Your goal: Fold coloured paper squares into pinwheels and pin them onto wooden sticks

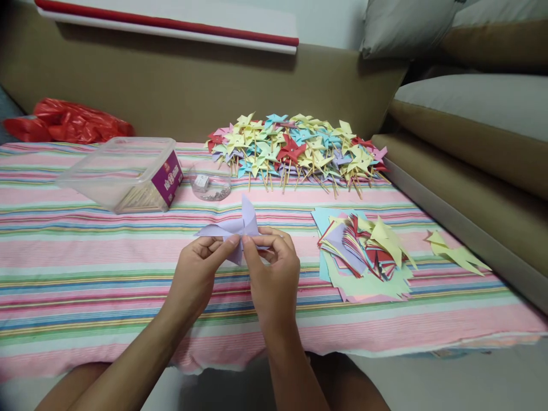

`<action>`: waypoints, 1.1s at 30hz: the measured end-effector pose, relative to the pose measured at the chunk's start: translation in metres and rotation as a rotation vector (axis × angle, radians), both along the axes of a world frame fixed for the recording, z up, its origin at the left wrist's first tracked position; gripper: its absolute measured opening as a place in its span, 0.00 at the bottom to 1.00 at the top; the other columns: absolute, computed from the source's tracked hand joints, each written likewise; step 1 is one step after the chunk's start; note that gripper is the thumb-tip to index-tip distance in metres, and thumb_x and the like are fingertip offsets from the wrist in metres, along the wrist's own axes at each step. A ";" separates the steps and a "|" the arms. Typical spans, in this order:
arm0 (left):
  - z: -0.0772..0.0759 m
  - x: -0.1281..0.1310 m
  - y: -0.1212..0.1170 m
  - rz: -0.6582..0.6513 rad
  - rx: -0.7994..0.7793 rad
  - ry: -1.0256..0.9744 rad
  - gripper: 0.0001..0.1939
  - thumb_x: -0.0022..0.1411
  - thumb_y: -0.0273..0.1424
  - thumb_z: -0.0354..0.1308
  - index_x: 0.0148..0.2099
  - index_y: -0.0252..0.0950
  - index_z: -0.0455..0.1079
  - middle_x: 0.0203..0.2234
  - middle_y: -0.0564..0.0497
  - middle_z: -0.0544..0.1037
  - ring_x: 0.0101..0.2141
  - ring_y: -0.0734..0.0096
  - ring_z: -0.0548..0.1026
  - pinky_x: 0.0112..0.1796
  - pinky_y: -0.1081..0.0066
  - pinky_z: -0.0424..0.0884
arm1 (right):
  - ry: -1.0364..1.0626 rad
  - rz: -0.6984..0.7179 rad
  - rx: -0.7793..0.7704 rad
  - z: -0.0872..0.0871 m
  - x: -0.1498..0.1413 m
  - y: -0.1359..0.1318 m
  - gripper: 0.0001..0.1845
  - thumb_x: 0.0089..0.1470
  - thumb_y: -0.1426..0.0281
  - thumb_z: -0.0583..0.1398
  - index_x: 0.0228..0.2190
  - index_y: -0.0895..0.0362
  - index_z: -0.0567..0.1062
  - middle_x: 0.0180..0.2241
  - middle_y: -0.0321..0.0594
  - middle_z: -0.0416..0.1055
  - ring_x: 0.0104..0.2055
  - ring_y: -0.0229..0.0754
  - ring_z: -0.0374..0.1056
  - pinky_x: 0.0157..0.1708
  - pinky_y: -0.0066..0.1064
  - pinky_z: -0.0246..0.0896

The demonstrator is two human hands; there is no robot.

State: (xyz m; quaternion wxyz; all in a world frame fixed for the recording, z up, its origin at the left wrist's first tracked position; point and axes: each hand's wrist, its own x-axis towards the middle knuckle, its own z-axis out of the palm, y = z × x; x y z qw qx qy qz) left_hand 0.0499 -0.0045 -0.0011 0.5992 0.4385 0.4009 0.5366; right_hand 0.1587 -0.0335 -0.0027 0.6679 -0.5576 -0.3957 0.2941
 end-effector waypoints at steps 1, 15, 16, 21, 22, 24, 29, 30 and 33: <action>0.000 0.000 0.000 0.002 -0.001 0.001 0.12 0.55 0.38 0.70 0.31 0.33 0.77 0.25 0.50 0.78 0.29 0.71 0.72 0.33 0.73 0.68 | 0.001 -0.002 0.000 0.000 0.000 0.000 0.08 0.51 0.64 0.67 0.28 0.56 0.80 0.44 0.44 0.73 0.45 0.45 0.72 0.41 0.35 0.72; 0.000 0.001 0.000 0.020 0.004 -0.004 0.13 0.54 0.38 0.71 0.30 0.33 0.75 0.24 0.52 0.77 0.28 0.74 0.71 0.32 0.74 0.67 | -0.008 -0.023 -0.005 0.001 -0.003 0.001 0.09 0.50 0.63 0.68 0.28 0.56 0.81 0.44 0.45 0.72 0.46 0.46 0.72 0.41 0.36 0.73; 0.000 0.001 0.000 0.021 0.003 -0.008 0.13 0.55 0.37 0.71 0.30 0.33 0.75 0.24 0.53 0.76 0.28 0.74 0.70 0.32 0.74 0.66 | -0.011 -0.016 -0.005 0.002 -0.003 0.001 0.08 0.50 0.63 0.68 0.28 0.56 0.81 0.44 0.45 0.72 0.47 0.46 0.72 0.41 0.36 0.73; 0.004 -0.010 0.003 0.043 -0.054 -0.131 0.12 0.55 0.35 0.71 0.30 0.33 0.73 0.24 0.54 0.75 0.27 0.77 0.69 0.32 0.76 0.66 | -0.051 0.129 0.033 0.004 -0.006 0.001 0.08 0.50 0.64 0.69 0.32 0.54 0.79 0.48 0.44 0.68 0.50 0.48 0.71 0.44 0.39 0.75; 0.005 -0.014 0.005 0.049 -0.080 -0.161 0.12 0.54 0.35 0.71 0.30 0.33 0.74 0.25 0.54 0.76 0.27 0.77 0.70 0.32 0.77 0.66 | -0.107 0.158 0.047 0.005 -0.006 0.002 0.08 0.50 0.65 0.69 0.33 0.54 0.79 0.49 0.44 0.68 0.52 0.48 0.70 0.45 0.40 0.75; 0.008 -0.025 0.007 0.044 -0.130 -0.198 0.12 0.54 0.35 0.72 0.31 0.32 0.75 0.26 0.52 0.77 0.27 0.78 0.70 0.31 0.77 0.67 | -0.271 0.188 0.091 0.007 -0.007 0.003 0.07 0.51 0.68 0.68 0.35 0.52 0.79 0.49 0.44 0.68 0.56 0.50 0.68 0.48 0.42 0.72; 0.012 -0.059 0.002 0.030 -0.145 -0.129 0.14 0.53 0.37 0.72 0.30 0.32 0.75 0.23 0.54 0.73 0.25 0.78 0.68 0.29 0.77 0.65 | -0.541 0.235 0.229 0.013 -0.019 0.008 0.02 0.54 0.69 0.68 0.31 0.52 0.79 0.49 0.45 0.69 0.54 0.49 0.70 0.53 0.45 0.66; 0.012 -0.066 -0.001 0.047 -0.119 -0.108 0.14 0.53 0.37 0.71 0.29 0.32 0.74 0.22 0.55 0.73 0.24 0.78 0.67 0.29 0.77 0.65 | -0.547 0.259 0.234 0.013 -0.023 0.009 0.02 0.54 0.69 0.68 0.30 0.52 0.79 0.49 0.46 0.69 0.54 0.50 0.70 0.53 0.45 0.65; 0.011 -0.087 -0.009 0.097 -0.036 -0.063 0.15 0.55 0.38 0.71 0.27 0.33 0.72 0.21 0.56 0.72 0.24 0.78 0.67 0.29 0.77 0.64 | -0.545 0.339 0.231 0.015 -0.041 0.010 0.02 0.54 0.69 0.68 0.30 0.52 0.79 0.48 0.45 0.71 0.58 0.50 0.67 0.55 0.44 0.63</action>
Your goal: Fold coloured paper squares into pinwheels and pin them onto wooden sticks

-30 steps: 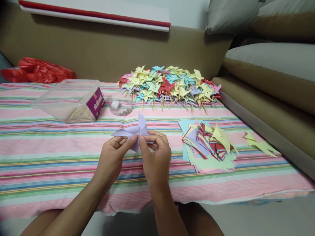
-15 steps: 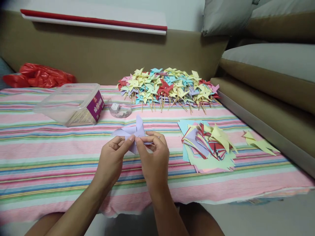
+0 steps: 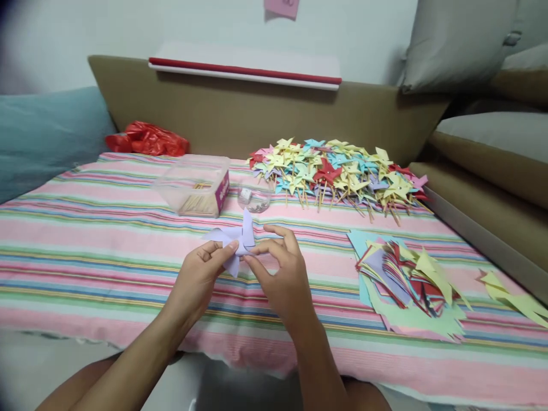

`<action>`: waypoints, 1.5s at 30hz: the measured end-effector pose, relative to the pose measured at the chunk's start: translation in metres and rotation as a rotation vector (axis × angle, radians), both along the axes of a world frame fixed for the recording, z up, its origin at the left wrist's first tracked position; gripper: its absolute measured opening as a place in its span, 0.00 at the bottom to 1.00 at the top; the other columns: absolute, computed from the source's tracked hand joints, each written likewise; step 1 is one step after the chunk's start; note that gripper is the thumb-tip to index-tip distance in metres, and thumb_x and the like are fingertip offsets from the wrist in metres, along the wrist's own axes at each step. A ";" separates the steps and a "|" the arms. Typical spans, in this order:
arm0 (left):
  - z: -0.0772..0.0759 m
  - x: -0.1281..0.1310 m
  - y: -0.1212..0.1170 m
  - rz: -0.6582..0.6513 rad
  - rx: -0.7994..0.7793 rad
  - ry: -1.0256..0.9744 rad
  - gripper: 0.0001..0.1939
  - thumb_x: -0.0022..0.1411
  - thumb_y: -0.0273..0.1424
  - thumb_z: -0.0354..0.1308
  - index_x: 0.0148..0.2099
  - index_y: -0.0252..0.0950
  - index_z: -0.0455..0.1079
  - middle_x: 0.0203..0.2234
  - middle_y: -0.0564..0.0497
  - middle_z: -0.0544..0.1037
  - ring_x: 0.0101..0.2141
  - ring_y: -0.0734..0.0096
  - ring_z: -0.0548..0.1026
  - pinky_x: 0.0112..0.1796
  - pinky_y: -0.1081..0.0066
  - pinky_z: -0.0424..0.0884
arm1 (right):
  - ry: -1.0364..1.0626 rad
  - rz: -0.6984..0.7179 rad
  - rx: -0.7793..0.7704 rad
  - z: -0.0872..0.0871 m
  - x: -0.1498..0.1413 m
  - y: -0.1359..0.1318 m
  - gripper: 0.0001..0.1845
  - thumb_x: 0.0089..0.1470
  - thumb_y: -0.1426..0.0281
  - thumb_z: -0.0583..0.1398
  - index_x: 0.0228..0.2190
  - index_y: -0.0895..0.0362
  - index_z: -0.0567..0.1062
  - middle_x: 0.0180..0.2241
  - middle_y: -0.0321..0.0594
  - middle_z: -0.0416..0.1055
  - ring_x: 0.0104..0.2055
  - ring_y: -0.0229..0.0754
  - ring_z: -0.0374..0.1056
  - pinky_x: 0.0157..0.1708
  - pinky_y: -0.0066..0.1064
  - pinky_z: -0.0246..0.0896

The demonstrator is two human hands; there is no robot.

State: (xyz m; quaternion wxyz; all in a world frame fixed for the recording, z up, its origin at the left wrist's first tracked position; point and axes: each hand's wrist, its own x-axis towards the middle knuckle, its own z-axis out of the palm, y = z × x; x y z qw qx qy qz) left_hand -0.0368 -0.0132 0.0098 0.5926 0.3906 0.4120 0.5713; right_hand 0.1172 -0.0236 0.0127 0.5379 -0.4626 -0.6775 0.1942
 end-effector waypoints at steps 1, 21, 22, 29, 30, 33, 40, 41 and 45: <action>-0.001 -0.007 -0.002 0.016 0.017 0.012 0.15 0.55 0.38 0.70 0.27 0.33 0.72 0.21 0.56 0.71 0.25 0.78 0.67 0.29 0.77 0.64 | 0.001 0.027 -0.008 0.000 -0.006 0.000 0.02 0.53 0.69 0.68 0.31 0.52 0.79 0.48 0.45 0.71 0.59 0.51 0.66 0.55 0.44 0.63; -0.019 -0.054 0.000 0.088 -0.158 -0.129 0.26 0.42 0.47 0.74 0.20 0.36 0.64 0.15 0.58 0.66 0.20 0.77 0.63 0.28 0.73 0.66 | -0.988 0.043 -0.352 0.042 -0.029 0.231 0.16 0.64 0.63 0.60 0.51 0.57 0.73 0.52 0.45 0.72 0.49 0.46 0.72 0.48 0.44 0.71; -0.020 -0.052 -0.001 0.069 -0.161 -0.141 0.26 0.41 0.48 0.74 0.21 0.36 0.64 0.16 0.57 0.67 0.21 0.76 0.65 0.29 0.73 0.67 | -1.046 0.070 -0.398 0.041 -0.033 0.238 0.17 0.64 0.63 0.60 0.51 0.56 0.73 0.52 0.45 0.71 0.49 0.46 0.72 0.48 0.44 0.71; -0.036 -0.033 -0.012 -0.028 -0.148 -0.172 0.24 0.49 0.49 0.70 0.27 0.34 0.69 0.19 0.53 0.71 0.23 0.72 0.69 0.24 0.75 0.60 | -1.335 0.129 -0.630 0.026 -0.047 0.262 0.18 0.63 0.62 0.61 0.51 0.58 0.73 0.53 0.44 0.71 0.49 0.49 0.72 0.47 0.44 0.71; -0.036 -0.031 -0.014 -0.032 -0.152 -0.186 0.23 0.50 0.48 0.71 0.27 0.33 0.69 0.20 0.53 0.72 0.24 0.72 0.69 0.25 0.75 0.60 | -1.364 0.128 -0.648 0.025 -0.048 0.264 0.18 0.63 0.62 0.61 0.51 0.57 0.73 0.53 0.44 0.71 0.49 0.49 0.72 0.47 0.44 0.71; -0.033 -0.030 -0.020 -0.030 -0.161 -0.207 0.21 0.50 0.45 0.71 0.27 0.32 0.71 0.21 0.51 0.74 0.25 0.72 0.70 0.27 0.75 0.63 | -1.433 0.114 -0.684 0.023 -0.050 0.270 0.18 0.63 0.62 0.61 0.51 0.58 0.73 0.53 0.44 0.71 0.50 0.49 0.71 0.47 0.45 0.71; -0.024 -0.037 -0.020 -0.012 -0.191 -0.239 0.20 0.50 0.44 0.72 0.29 0.32 0.74 0.21 0.50 0.76 0.24 0.73 0.70 0.26 0.76 0.62 | -1.516 0.048 -0.699 0.018 -0.060 0.275 0.19 0.63 0.63 0.61 0.52 0.58 0.72 0.53 0.46 0.71 0.50 0.48 0.71 0.48 0.45 0.71; -0.024 -0.038 -0.020 -0.010 -0.190 -0.238 0.20 0.50 0.44 0.72 0.29 0.32 0.74 0.21 0.50 0.76 0.24 0.74 0.70 0.25 0.76 0.62 | -1.518 0.041 -0.695 0.016 -0.061 0.275 0.19 0.63 0.63 0.61 0.53 0.58 0.72 0.53 0.46 0.71 0.50 0.48 0.71 0.48 0.45 0.71; -0.027 -0.037 -0.020 -0.040 -0.185 -0.230 0.20 0.51 0.45 0.71 0.30 0.32 0.75 0.22 0.49 0.77 0.25 0.72 0.72 0.25 0.76 0.62 | -1.495 0.027 -0.651 0.013 -0.062 0.274 0.19 0.63 0.63 0.61 0.53 0.58 0.72 0.53 0.46 0.71 0.49 0.47 0.72 0.48 0.45 0.71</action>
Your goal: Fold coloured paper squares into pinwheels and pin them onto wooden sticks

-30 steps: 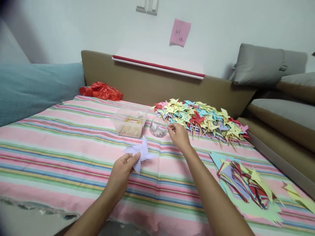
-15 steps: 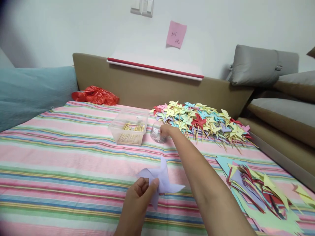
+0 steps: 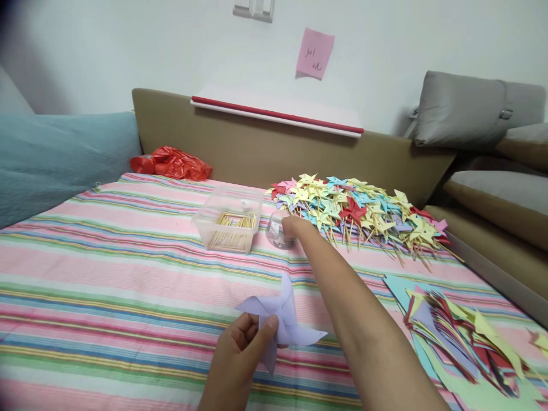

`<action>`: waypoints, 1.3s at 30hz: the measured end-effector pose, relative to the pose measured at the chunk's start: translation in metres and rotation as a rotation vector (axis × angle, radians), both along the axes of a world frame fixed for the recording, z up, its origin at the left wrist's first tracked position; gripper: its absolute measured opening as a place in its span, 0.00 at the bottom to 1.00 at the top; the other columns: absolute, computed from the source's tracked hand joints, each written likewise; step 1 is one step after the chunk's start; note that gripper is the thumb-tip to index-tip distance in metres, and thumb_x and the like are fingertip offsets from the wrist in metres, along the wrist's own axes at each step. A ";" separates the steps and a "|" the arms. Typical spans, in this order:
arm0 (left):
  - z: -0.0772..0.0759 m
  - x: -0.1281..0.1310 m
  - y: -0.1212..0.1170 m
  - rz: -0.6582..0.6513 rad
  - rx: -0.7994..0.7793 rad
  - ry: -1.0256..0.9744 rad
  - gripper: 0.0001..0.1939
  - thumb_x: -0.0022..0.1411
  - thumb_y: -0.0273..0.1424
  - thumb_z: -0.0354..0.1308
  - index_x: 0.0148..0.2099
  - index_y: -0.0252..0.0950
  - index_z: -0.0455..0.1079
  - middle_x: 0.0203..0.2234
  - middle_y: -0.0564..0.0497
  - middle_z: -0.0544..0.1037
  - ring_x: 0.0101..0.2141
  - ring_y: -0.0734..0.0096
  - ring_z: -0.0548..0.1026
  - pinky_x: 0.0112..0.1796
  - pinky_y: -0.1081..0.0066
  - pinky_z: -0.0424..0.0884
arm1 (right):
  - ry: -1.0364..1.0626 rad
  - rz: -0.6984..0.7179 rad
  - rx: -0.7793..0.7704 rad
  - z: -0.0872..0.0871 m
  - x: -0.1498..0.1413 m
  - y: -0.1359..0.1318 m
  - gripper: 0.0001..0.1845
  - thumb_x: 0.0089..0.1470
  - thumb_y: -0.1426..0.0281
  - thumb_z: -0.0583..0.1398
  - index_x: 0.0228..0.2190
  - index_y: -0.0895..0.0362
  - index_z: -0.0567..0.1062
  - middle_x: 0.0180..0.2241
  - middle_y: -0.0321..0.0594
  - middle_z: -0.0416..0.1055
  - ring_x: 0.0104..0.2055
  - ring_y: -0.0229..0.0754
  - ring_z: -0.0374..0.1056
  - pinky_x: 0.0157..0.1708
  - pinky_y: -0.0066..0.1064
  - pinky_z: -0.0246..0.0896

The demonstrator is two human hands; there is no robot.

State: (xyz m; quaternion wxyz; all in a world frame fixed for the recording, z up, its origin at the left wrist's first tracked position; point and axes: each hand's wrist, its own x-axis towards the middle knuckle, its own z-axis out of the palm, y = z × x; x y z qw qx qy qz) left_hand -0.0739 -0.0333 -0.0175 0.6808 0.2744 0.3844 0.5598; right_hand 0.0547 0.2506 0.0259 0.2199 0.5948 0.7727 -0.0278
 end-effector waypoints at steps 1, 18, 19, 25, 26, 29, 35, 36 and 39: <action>-0.001 0.000 0.000 -0.003 -0.001 0.003 0.20 0.51 0.45 0.71 0.30 0.32 0.75 0.23 0.48 0.78 0.26 0.71 0.73 0.25 0.76 0.62 | 0.017 0.005 0.021 0.002 0.000 0.000 0.19 0.63 0.63 0.61 0.53 0.58 0.72 0.53 0.46 0.71 0.49 0.47 0.72 0.48 0.45 0.71; 0.015 -0.019 0.009 0.081 0.014 0.219 0.22 0.50 0.44 0.72 0.24 0.35 0.66 0.19 0.57 0.68 0.24 0.75 0.64 0.29 0.75 0.61 | 0.469 0.083 0.357 -0.015 0.150 -0.213 0.11 0.63 0.72 0.54 0.33 0.54 0.76 0.37 0.42 0.77 0.37 0.44 0.73 0.37 0.31 0.63; 0.014 -0.017 0.010 0.072 0.028 0.232 0.21 0.51 0.45 0.71 0.25 0.35 0.67 0.20 0.56 0.68 0.25 0.75 0.65 0.29 0.75 0.62 | 0.480 0.081 0.359 -0.019 0.153 -0.216 0.11 0.62 0.73 0.54 0.32 0.54 0.76 0.37 0.42 0.77 0.37 0.44 0.73 0.37 0.31 0.63; 0.004 -0.010 0.021 0.032 0.051 0.273 0.19 0.51 0.45 0.71 0.32 0.34 0.75 0.28 0.52 0.76 0.31 0.71 0.69 0.34 0.74 0.64 | 0.568 -0.039 0.486 -0.025 0.174 -0.245 0.20 0.69 0.63 0.48 0.56 0.55 0.69 0.53 0.49 0.74 0.52 0.49 0.73 0.50 0.40 0.67; 0.002 -0.010 0.023 0.027 0.055 0.279 0.18 0.52 0.45 0.71 0.33 0.34 0.76 0.28 0.52 0.76 0.31 0.71 0.69 0.35 0.74 0.64 | 0.578 -0.048 0.499 -0.028 0.177 -0.253 0.23 0.69 0.62 0.46 0.60 0.54 0.65 0.57 0.50 0.71 0.57 0.50 0.69 0.54 0.43 0.65; -0.005 -0.010 0.025 0.021 0.070 0.312 0.17 0.54 0.45 0.70 0.35 0.35 0.76 0.28 0.53 0.76 0.31 0.70 0.69 0.35 0.74 0.64 | 0.586 0.006 0.447 -0.045 0.175 -0.275 0.27 0.69 0.60 0.47 0.66 0.49 0.59 0.68 0.46 0.58 0.69 0.50 0.55 0.64 0.46 0.56; -0.002 0.007 0.024 0.016 0.065 0.325 0.18 0.51 0.45 0.71 0.32 0.35 0.75 0.28 0.52 0.77 0.30 0.70 0.70 0.33 0.74 0.65 | 0.534 0.034 0.392 -0.075 0.155 -0.274 0.28 0.70 0.62 0.47 0.67 0.52 0.58 0.71 0.47 0.48 0.73 0.51 0.42 0.68 0.53 0.45; -0.001 0.012 0.024 0.011 0.066 0.326 0.19 0.51 0.46 0.71 0.31 0.35 0.75 0.27 0.52 0.77 0.30 0.70 0.70 0.33 0.74 0.65 | 0.526 0.025 0.392 -0.077 0.153 -0.271 0.28 0.70 0.62 0.47 0.67 0.53 0.58 0.71 0.48 0.48 0.73 0.51 0.42 0.69 0.54 0.45; 0.002 0.022 0.025 0.005 0.076 0.334 0.19 0.49 0.46 0.72 0.29 0.35 0.73 0.25 0.53 0.75 0.27 0.71 0.69 0.31 0.75 0.64 | 0.543 -0.009 0.413 -0.079 0.148 -0.267 0.29 0.70 0.62 0.47 0.66 0.59 0.60 0.69 0.52 0.51 0.72 0.52 0.46 0.69 0.54 0.45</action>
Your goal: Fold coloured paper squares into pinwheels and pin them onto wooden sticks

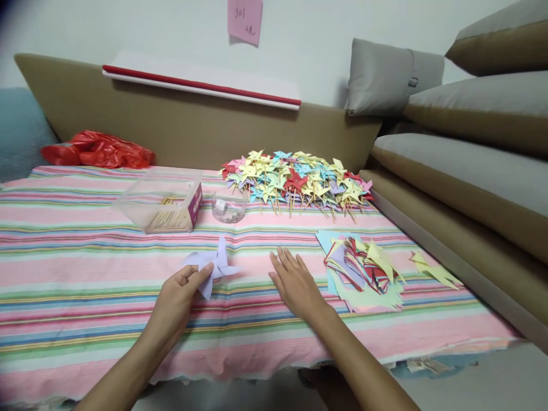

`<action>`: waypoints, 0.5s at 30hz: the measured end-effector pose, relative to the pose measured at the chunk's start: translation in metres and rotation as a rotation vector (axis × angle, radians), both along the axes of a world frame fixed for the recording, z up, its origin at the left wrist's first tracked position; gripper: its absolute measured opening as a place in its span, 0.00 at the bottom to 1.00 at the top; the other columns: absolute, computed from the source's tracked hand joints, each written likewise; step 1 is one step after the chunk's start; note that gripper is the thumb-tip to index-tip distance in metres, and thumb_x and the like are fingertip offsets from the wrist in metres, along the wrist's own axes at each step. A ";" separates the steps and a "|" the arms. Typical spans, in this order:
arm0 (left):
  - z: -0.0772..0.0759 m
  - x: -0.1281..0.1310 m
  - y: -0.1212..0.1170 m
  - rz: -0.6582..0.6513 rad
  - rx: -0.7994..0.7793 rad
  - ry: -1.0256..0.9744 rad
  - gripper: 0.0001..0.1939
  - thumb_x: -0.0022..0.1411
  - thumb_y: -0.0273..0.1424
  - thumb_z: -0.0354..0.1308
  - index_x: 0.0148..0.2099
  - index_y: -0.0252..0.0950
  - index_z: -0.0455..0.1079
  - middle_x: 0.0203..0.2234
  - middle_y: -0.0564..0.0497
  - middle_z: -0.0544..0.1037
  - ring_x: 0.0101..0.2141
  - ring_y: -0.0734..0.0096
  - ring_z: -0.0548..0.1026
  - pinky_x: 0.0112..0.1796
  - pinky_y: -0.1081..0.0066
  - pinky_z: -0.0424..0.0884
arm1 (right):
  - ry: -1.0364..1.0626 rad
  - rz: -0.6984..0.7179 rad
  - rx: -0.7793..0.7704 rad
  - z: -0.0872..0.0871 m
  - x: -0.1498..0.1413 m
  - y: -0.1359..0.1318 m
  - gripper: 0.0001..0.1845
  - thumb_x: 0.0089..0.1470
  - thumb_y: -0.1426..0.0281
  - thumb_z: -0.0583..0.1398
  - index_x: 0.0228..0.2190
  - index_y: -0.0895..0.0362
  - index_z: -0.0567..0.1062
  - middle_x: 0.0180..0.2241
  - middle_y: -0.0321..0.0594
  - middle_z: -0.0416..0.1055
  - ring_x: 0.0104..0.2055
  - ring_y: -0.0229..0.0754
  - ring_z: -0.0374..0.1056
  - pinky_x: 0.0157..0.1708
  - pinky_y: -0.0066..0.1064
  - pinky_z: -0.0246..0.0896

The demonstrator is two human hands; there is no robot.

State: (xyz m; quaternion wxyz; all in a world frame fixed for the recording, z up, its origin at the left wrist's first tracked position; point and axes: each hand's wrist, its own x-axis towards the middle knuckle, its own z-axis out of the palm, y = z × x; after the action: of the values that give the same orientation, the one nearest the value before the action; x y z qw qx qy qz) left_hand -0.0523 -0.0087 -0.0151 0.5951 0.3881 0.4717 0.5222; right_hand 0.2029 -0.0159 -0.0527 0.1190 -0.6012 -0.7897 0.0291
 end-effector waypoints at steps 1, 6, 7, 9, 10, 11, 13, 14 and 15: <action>0.000 0.002 0.000 0.003 0.003 0.003 0.20 0.49 0.45 0.72 0.27 0.35 0.71 0.23 0.54 0.73 0.26 0.73 0.67 0.30 0.75 0.63 | 0.016 -0.010 0.007 0.000 -0.001 0.001 0.29 0.69 0.62 0.47 0.66 0.61 0.61 0.69 0.53 0.52 0.72 0.52 0.48 0.68 0.53 0.46; -0.003 0.004 -0.001 0.003 0.024 -0.010 0.20 0.52 0.43 0.71 0.26 0.36 0.67 0.22 0.55 0.69 0.26 0.74 0.64 0.29 0.75 0.61 | 0.088 -0.046 0.042 0.001 -0.003 0.001 0.26 0.68 0.66 0.48 0.63 0.62 0.65 0.65 0.53 0.60 0.68 0.51 0.57 0.67 0.49 0.52; -0.004 0.004 -0.002 0.004 0.029 -0.004 0.20 0.52 0.43 0.70 0.26 0.36 0.66 0.22 0.56 0.69 0.25 0.75 0.64 0.29 0.75 0.61 | 0.107 -0.057 0.051 0.002 -0.001 0.001 0.25 0.67 0.67 0.49 0.62 0.60 0.67 0.64 0.51 0.62 0.67 0.51 0.59 0.66 0.48 0.55; -0.004 0.002 -0.003 0.022 0.041 0.022 0.20 0.53 0.44 0.69 0.25 0.36 0.65 0.21 0.57 0.66 0.25 0.75 0.62 0.28 0.75 0.59 | 0.152 -0.100 0.073 0.005 0.003 0.002 0.23 0.66 0.67 0.51 0.59 0.57 0.71 0.60 0.49 0.69 0.62 0.54 0.67 0.61 0.49 0.63; -0.004 0.002 -0.004 0.034 0.052 0.038 0.21 0.53 0.44 0.69 0.25 0.36 0.64 0.20 0.57 0.65 0.24 0.75 0.61 0.27 0.75 0.58 | 0.178 -0.132 0.087 0.007 0.005 0.002 0.21 0.65 0.67 0.53 0.56 0.55 0.74 0.56 0.49 0.74 0.57 0.55 0.72 0.57 0.49 0.67; -0.003 0.002 -0.005 0.047 0.065 0.053 0.22 0.53 0.45 0.69 0.24 0.36 0.64 0.20 0.57 0.64 0.24 0.75 0.60 0.27 0.75 0.57 | 0.204 -0.166 0.102 0.010 0.006 0.002 0.20 0.64 0.67 0.54 0.54 0.54 0.76 0.52 0.48 0.77 0.53 0.57 0.75 0.53 0.50 0.70; 0.000 0.002 -0.006 0.072 0.097 0.095 0.22 0.52 0.45 0.69 0.23 0.37 0.63 0.19 0.58 0.63 0.23 0.75 0.59 0.26 0.74 0.55 | 0.261 -0.220 0.145 0.020 0.001 0.001 0.17 0.64 0.66 0.55 0.49 0.52 0.79 0.46 0.46 0.81 0.45 0.55 0.79 0.48 0.48 0.73; 0.001 0.002 -0.006 0.082 0.120 0.127 0.22 0.52 0.45 0.69 0.23 0.37 0.62 0.18 0.58 0.62 0.22 0.76 0.58 0.26 0.74 0.54 | 0.341 -0.221 0.160 0.025 -0.004 0.000 0.16 0.64 0.65 0.55 0.47 0.52 0.79 0.45 0.45 0.81 0.44 0.53 0.79 0.47 0.46 0.73; 0.002 0.002 -0.006 0.090 0.146 0.161 0.22 0.52 0.44 0.69 0.22 0.37 0.62 0.18 0.58 0.62 0.22 0.76 0.58 0.26 0.73 0.54 | 0.453 -0.205 0.160 0.031 -0.011 -0.003 0.15 0.64 0.63 0.55 0.46 0.51 0.79 0.45 0.44 0.81 0.43 0.51 0.79 0.46 0.43 0.74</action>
State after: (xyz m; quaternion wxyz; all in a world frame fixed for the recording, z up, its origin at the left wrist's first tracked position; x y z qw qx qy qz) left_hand -0.0498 -0.0149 -0.0127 0.5014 0.4496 0.4955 0.5485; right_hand 0.1915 -0.0187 -0.0213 0.3424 -0.6447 -0.6777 0.0883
